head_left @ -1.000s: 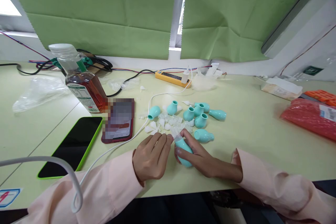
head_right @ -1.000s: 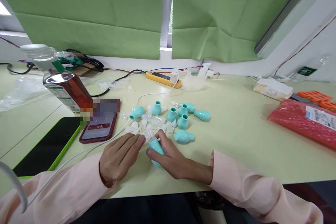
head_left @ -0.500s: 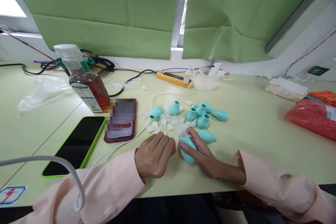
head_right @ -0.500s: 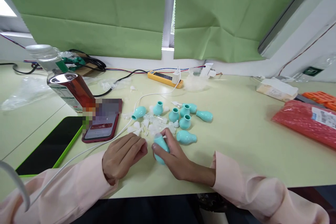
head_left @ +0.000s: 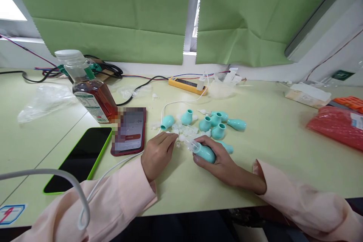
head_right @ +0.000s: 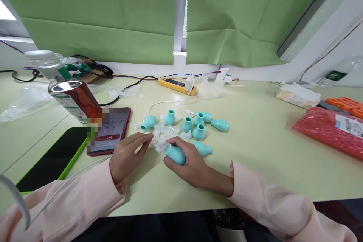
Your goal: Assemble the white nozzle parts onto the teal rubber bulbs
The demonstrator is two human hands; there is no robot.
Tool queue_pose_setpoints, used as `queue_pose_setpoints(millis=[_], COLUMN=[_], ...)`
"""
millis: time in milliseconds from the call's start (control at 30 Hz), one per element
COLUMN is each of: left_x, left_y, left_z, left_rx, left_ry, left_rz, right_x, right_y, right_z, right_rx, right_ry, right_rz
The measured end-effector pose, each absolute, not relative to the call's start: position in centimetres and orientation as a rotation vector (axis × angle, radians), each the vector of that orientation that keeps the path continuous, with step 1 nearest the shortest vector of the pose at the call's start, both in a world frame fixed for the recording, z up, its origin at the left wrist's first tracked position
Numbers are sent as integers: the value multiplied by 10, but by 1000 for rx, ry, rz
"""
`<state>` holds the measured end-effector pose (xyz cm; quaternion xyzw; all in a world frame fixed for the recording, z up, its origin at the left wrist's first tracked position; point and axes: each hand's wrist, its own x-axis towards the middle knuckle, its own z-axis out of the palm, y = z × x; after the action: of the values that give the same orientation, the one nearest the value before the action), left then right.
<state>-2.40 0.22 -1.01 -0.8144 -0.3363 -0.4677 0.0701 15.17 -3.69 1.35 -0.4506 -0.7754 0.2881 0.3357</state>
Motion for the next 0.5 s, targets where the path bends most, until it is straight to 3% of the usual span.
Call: queue_pose_setpoints(millis=[200, 367, 500], left_x=[-26, -25, -19], left_y=[-14, -17, -17], left_z=[7, 2, 0], left_rx=[-2659, -2763, -2806], left_ry=[-1046, -772, -587], left_rz=[-1694, -1325, -1263], right_x=[149, 145, 143], right_y=[-38, -46, -51], right_z=[7, 0, 3], right_rx=[-1210, -1088, -1039], right_ry=[-2180, -2370, -2429], right_rz=[439, 438, 394])
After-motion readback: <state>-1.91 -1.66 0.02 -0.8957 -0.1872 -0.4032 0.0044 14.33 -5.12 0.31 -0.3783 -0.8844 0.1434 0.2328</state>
